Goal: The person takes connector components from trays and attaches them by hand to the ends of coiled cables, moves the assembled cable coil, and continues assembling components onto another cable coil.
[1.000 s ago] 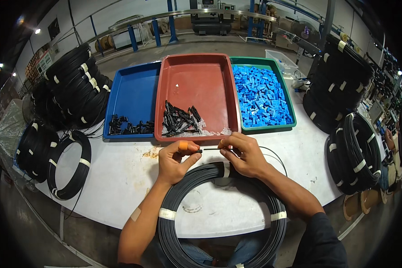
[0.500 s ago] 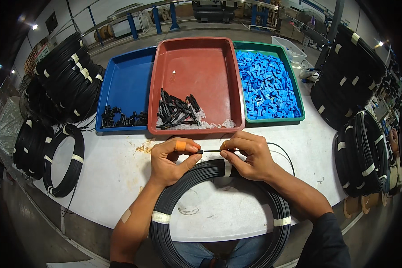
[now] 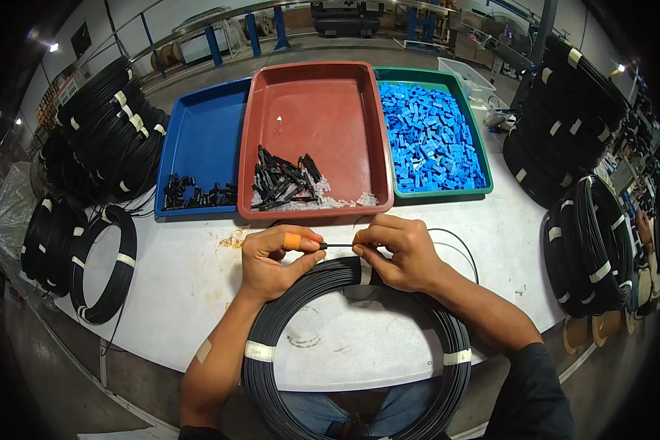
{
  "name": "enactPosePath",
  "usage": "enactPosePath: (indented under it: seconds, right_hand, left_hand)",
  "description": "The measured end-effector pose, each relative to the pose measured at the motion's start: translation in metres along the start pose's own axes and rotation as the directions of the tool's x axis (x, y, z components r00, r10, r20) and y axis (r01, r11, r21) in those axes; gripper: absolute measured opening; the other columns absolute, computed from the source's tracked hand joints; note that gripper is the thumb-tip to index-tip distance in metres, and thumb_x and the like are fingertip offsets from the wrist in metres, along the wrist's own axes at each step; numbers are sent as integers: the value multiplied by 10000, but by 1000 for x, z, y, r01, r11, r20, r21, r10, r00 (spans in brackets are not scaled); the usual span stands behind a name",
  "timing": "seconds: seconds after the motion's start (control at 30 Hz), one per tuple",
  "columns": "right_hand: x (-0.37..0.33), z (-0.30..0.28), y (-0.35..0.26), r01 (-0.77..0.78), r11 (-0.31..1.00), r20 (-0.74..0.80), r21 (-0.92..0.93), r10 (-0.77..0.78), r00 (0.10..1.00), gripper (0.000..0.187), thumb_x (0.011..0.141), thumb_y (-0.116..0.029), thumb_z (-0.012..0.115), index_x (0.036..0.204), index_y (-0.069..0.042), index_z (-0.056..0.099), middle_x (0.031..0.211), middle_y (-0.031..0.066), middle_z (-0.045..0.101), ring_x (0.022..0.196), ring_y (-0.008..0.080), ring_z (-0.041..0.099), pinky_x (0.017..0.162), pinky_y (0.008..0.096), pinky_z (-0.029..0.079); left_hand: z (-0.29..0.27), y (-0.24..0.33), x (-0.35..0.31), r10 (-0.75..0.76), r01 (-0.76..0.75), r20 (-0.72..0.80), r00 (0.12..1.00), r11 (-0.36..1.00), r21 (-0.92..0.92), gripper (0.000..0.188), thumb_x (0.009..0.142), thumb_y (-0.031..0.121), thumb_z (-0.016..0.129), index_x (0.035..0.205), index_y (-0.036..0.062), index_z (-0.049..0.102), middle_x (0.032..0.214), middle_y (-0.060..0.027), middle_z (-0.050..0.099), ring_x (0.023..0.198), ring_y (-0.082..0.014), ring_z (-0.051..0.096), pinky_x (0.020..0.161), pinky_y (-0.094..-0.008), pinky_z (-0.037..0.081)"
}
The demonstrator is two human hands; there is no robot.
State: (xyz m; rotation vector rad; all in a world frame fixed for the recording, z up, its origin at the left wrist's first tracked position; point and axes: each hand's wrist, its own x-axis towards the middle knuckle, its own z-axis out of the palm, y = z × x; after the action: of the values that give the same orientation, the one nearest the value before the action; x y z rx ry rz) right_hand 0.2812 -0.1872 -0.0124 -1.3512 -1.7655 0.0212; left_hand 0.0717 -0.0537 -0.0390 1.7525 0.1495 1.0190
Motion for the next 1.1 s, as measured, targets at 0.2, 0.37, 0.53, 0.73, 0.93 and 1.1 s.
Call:
enactPosePath:
  seconds: [0.2, 0.37, 0.53, 0.73, 0.93, 1.1]
  right_hand:
    - [0, 2, -6, 137, 981, 38, -141, -133, 990, 108, 802, -81, 743, 906, -93, 717, 745, 24, 608, 569, 233, 620, 480, 361, 461]
    - [-2, 5, -1, 133, 977, -2, -166, -135, 991, 106, 803, -82, 741, 904, -98, 712, 750, 16, 609, 590, 225, 627, 474, 357, 460]
    - [2, 2, -10, 122, 971, 68, -208, -110, 992, 272, 848, -172, 744, 1109, -119, 685, 862, 32, 663, 677, 251, 664, 524, 374, 485]
    - [10, 11, -6, 209, 974, 119, -82, -199, 973, 298, 845, -202, 770, 1110, -98, 684, 934, 62, 701, 743, 277, 695, 595, 382, 527]
    - [8, 11, -6, 186, 983, 71, 12, -186, 980, 204, 815, -112, 775, 1002, -65, 708, 881, 82, 688, 730, 281, 689, 610, 384, 547]
    - [12, 7, -13, 139, 988, 122, 65, -146, 982, 206, 809, -79, 760, 1010, -52, 721, 887, 95, 680, 734, 280, 690, 616, 369, 562]
  left_hand:
    - [-2, 3, 3, 129, -147, 105, 986, 972, 185, 197, 767, -59, 835, 939, 18, 779, 1009, -144, 762, 921, -191, 745, 800, -280, 604]
    - [1, 7, 0, 81, -73, -36, 996, 981, 178, 206, 776, -126, 781, 957, -39, 738, 1006, -192, 752, 926, -244, 753, 831, -335, 626]
    - [2, 10, 5, 170, -165, 10, 985, 940, 299, 114, 757, -65, 771, 851, 0, 764, 855, -117, 774, 774, -164, 758, 720, -262, 605]
    - [5, 17, 10, 316, -320, 81, 945, 845, 428, 137, 687, -55, 784, 790, 20, 733, 821, -101, 771, 715, -183, 754, 684, -272, 599]
    - [7, 19, 11, 389, -416, 162, 907, 772, 481, 148, 668, -21, 804, 772, 32, 714, 802, -85, 766, 658, -200, 742, 628, -271, 590]
    - [4, 23, 9, 374, -404, 162, 913, 780, 478, 149, 670, -17, 804, 757, 43, 699, 779, -66, 755, 630, -190, 727, 597, -264, 571]
